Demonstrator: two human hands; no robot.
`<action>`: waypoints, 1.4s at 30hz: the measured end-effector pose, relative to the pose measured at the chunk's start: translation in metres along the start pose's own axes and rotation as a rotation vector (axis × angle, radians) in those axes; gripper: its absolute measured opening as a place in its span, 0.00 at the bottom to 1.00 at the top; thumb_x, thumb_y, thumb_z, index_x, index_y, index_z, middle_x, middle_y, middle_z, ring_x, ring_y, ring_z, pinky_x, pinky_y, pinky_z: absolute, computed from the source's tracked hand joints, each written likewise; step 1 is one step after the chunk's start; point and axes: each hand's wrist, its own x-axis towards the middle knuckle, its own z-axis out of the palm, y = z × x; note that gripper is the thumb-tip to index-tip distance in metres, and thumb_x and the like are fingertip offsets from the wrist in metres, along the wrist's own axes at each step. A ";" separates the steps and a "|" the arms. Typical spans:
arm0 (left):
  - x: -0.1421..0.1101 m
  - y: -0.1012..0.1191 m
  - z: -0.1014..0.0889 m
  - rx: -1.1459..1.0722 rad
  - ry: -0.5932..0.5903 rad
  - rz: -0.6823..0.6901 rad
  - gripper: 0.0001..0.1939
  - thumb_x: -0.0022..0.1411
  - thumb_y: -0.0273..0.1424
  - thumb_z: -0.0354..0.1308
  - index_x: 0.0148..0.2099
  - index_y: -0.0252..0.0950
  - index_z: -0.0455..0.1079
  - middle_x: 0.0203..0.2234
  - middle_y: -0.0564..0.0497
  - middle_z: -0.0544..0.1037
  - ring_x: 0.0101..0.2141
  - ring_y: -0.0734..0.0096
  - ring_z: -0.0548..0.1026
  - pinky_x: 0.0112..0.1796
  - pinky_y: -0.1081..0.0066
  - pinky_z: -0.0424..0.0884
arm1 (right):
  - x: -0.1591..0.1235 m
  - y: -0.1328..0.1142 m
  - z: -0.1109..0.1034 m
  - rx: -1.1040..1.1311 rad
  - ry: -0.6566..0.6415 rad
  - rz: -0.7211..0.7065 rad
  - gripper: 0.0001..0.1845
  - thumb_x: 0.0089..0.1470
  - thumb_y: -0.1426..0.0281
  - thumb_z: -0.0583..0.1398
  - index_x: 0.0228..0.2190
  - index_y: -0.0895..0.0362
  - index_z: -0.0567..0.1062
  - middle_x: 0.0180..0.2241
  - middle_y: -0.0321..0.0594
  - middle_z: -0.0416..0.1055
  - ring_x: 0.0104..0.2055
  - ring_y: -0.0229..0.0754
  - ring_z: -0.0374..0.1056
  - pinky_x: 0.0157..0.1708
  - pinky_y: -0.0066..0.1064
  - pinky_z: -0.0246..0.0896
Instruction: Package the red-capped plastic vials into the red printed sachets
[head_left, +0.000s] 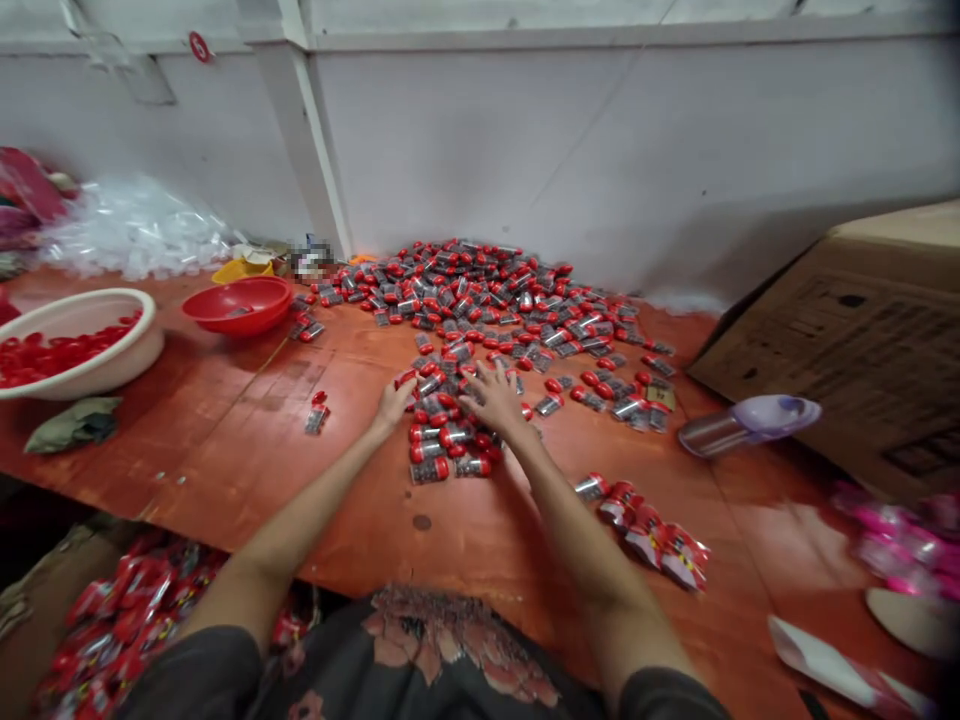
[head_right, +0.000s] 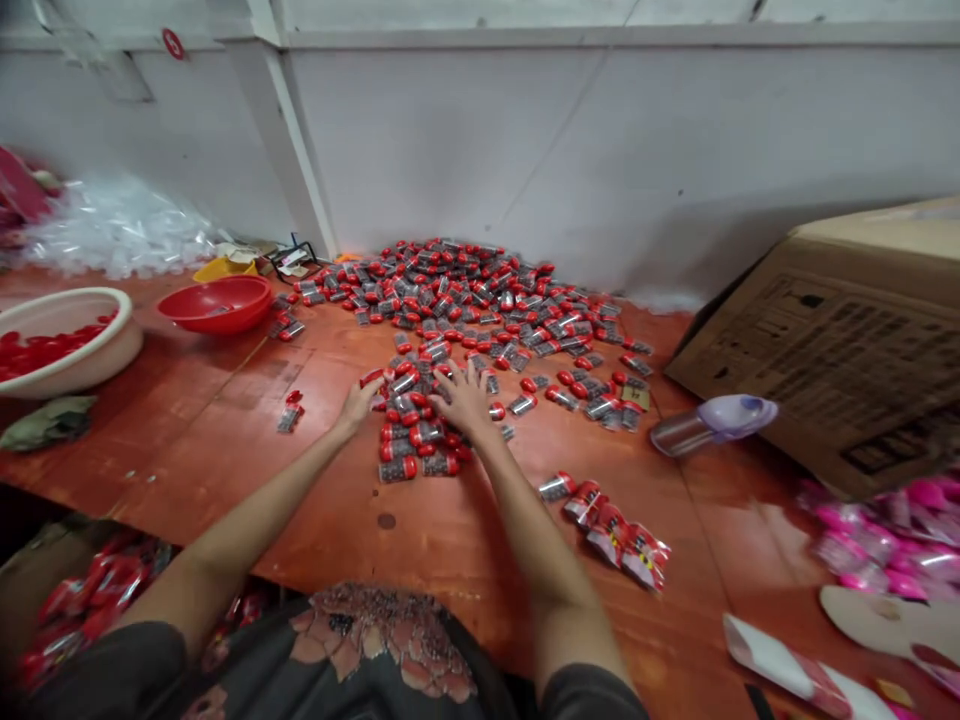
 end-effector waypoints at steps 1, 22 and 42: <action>-0.021 -0.002 -0.006 -0.081 -0.041 -0.037 0.22 0.56 0.48 0.60 0.40 0.33 0.76 0.36 0.44 0.80 0.39 0.60 0.78 0.44 0.60 0.73 | -0.017 -0.008 0.002 0.125 0.064 0.016 0.25 0.57 0.54 0.57 0.53 0.50 0.74 0.60 0.45 0.66 0.64 0.59 0.54 0.63 0.59 0.41; -0.178 -0.015 0.002 -0.669 -0.055 -0.405 0.17 0.38 0.27 0.74 0.34 0.32 0.77 0.27 0.49 0.81 0.27 0.69 0.77 0.31 0.72 0.72 | -0.166 -0.088 0.057 0.696 0.068 0.145 0.14 0.60 0.64 0.56 0.46 0.53 0.74 0.38 0.40 0.78 0.39 0.43 0.74 0.41 0.34 0.68; -0.162 -0.033 -0.011 -0.842 0.166 -0.674 0.06 0.51 0.23 0.67 0.32 0.32 0.73 0.26 0.51 0.80 0.25 0.74 0.77 0.31 0.72 0.74 | -0.174 -0.052 0.047 -0.212 -0.058 0.144 0.21 0.58 0.54 0.58 0.45 0.55 0.76 0.42 0.52 0.63 0.41 0.54 0.64 0.36 0.43 0.64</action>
